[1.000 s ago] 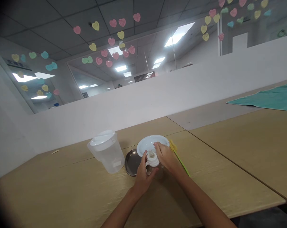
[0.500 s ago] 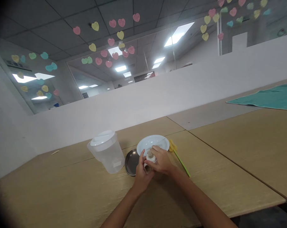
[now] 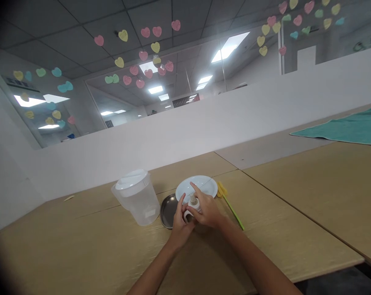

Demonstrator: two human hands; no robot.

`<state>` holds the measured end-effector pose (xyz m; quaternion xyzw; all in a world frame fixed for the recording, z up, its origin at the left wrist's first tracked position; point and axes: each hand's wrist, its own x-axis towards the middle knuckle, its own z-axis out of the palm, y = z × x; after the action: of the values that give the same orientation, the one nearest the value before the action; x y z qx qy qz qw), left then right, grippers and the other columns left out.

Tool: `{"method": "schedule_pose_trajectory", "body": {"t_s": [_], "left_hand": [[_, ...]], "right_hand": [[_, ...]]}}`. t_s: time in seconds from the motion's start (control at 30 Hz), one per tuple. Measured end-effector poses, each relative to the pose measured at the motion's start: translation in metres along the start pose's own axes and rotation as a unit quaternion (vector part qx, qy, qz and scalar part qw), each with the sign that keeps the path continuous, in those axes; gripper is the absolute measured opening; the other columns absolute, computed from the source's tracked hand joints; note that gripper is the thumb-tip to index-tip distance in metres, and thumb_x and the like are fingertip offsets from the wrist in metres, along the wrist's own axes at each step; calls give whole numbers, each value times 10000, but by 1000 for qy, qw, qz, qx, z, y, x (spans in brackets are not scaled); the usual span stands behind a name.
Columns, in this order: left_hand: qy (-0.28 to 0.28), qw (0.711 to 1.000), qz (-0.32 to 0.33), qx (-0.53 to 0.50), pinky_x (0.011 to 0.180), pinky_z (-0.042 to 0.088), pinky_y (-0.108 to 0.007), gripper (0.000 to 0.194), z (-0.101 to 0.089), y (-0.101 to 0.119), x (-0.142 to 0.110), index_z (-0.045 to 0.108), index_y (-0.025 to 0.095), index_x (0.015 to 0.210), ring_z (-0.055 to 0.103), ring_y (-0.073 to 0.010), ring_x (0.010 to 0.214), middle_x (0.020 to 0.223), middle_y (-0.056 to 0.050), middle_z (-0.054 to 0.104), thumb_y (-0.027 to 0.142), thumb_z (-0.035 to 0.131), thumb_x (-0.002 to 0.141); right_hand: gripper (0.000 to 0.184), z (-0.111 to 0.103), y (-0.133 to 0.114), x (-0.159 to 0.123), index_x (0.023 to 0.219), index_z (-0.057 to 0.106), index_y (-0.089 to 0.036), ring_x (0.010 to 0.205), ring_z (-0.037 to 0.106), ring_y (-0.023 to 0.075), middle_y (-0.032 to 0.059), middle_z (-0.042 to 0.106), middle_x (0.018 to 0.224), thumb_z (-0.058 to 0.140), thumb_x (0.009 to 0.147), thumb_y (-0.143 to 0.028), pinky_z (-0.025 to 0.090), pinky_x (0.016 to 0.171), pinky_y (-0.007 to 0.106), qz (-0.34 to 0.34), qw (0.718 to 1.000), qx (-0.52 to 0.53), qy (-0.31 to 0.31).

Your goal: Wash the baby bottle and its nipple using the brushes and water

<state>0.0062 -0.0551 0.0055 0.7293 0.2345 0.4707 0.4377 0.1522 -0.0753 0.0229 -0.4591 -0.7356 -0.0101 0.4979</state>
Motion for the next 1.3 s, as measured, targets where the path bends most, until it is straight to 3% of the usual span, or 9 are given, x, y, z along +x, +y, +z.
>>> {"method": "schedule_pose_trajectory", "body": {"t_s": [0.13, 0.33, 0.53, 0.67, 0.87, 1.03, 1.17, 1.3], "left_hand": [[-4, 1000, -7, -5, 941, 404, -349, 877, -1, 0, 1, 139, 229, 1412, 553, -203, 1059, 1168, -76, 581, 245, 667, 712], [-30, 999, -13, -3, 939, 403, -353, 922, -6, -1, 5, 113, 238, 1416, 565, -198, 1034, 1158, -75, 591, 262, 693, 701], [-61, 997, -38, 6, 960, 389, -395, 949, -13, 5, 7, 109, 249, 1419, 546, -228, 1082, 1219, -106, 561, 351, 711, 693], [-86, 996, -31, -7, 969, 388, -407, 944, -13, 8, 8, 111, 239, 1418, 533, -239, 1111, 1238, -120, 549, 376, 705, 697], [-71, 997, -39, 2, 968, 401, -392, 961, -12, 6, 7, 102, 238, 1421, 541, -233, 1107, 1245, -110, 548, 434, 696, 692], [-67, 997, -11, 24, 1022, 344, -406, 928, -15, 7, 6, 102, 225, 1422, 508, -225, 1149, 1247, -97, 554, 443, 667, 719], [-60, 997, -19, 52, 1025, 344, -394, 892, -15, 11, 6, 131, 218, 1422, 506, -223, 1150, 1246, -90, 555, 446, 648, 732], [-69, 996, -6, 50, 1024, 340, -399, 862, -14, 13, 5, 131, 219, 1422, 505, -222, 1149, 1257, -95, 544, 417, 637, 752]], "right_hand": [[652, 3, 3, 0, 1387, 189, -105, 845, 609, 220, 108, 632, 938, 433, 859, -399, 461, 747, 323, -19, 1000, -6, 1], [581, 2, 4, 3, 1384, 219, -123, 985, 586, 230, 155, 590, 1134, 382, 880, -361, 459, 832, 353, -86, 996, -35, -17], [526, -3, -1, 2, 1365, 266, -128, 998, 589, 214, 123, 619, 1101, 342, 892, -343, 453, 847, 332, -62, 997, 0, -43], [639, -8, 9, 3, 1402, 197, -132, 1037, 578, 234, 124, 617, 1122, 398, 865, -415, 458, 839, 346, -39, 997, -13, -60], [709, -13, 39, 5, 1403, 215, -148, 1240, 400, 257, 150, 401, 1371, 452, 828, -489, 377, 977, 407, -92, 994, -66, -12], [508, -23, 55, 4, 1374, 300, -188, 1222, 408, 245, 113, 461, 1326, 334, 893, -348, 293, 1024, 478, -75, 990, -114, 26], [486, -22, 44, 4, 1354, 323, -192, 1138, 480, 243, 113, 549, 1213, 315, 901, -368, 282, 1017, 502, -49, 994, -79, 64], [596, -12, 21, 3, 1356, 315, -200, 1119, 487, 251, 97, 582, 1146, 450, 836, -457, 257, 1038, 498, -82, 995, -64, 4]]}}
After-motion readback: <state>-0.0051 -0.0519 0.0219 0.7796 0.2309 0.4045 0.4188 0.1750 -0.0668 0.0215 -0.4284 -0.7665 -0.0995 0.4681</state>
